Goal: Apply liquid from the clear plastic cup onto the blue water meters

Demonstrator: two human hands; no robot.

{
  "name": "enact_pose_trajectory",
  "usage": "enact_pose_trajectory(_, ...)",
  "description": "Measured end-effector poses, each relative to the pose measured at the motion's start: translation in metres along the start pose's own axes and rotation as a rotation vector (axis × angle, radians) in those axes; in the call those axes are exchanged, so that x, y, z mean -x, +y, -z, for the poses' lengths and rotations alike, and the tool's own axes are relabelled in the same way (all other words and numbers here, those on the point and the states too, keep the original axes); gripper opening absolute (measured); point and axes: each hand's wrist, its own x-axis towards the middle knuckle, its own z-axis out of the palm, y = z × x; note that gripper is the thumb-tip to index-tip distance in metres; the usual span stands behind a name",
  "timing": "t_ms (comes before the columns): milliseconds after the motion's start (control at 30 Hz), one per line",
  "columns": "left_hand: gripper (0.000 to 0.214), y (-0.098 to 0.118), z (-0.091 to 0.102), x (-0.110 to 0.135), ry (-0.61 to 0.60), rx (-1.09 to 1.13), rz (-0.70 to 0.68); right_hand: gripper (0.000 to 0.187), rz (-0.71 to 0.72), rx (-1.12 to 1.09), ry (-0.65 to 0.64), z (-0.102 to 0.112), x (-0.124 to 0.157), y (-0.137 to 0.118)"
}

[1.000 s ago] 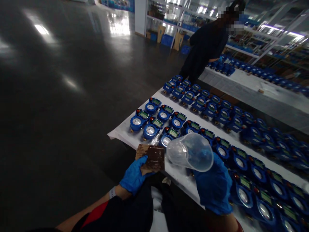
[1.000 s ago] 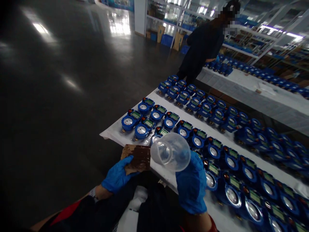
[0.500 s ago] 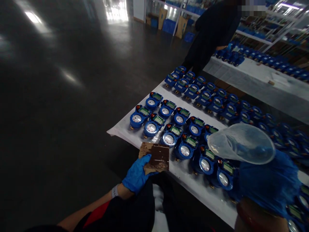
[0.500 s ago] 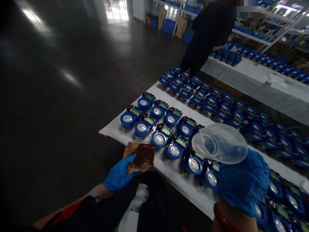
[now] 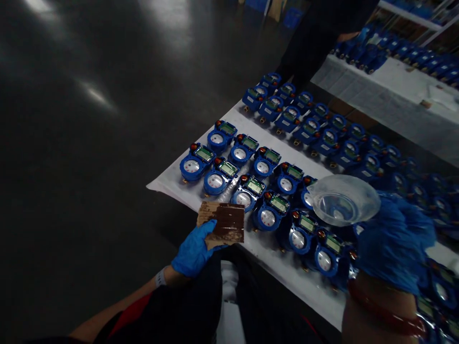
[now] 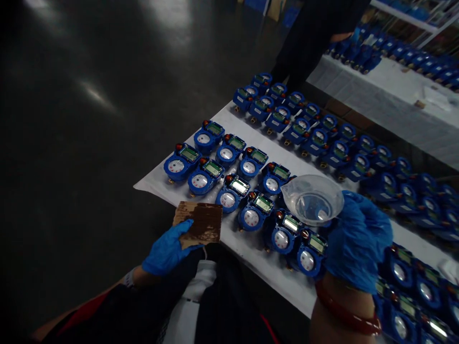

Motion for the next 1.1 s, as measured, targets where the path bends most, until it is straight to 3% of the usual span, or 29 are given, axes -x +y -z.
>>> enact_pose_trajectory(133, 0.055, 0.008, -0.003, -0.002, -0.023, -0.018, 0.016, 0.02, -0.094, -0.161, -0.008, -0.011, -0.007, 0.008)
enact_pose_trajectory(267, 0.055, 0.012, -0.006, -0.005, -0.031, -0.021, 0.023, 0.022, -0.07, -0.077, -0.07, -0.013, -0.012, 0.014)
enact_pose_trajectory(467, 0.058, 0.008, -0.008, -0.008, -0.035, -0.042, 0.034, 0.013, -0.101, 0.023, -0.279, -0.007, -0.011, 0.02)
enact_pose_trajectory(1100, 0.057, 0.001, -0.008, -0.013, -0.045, -0.109, 0.031, 0.016, 0.062, 0.21, -0.399, -0.012, -0.021, 0.032)
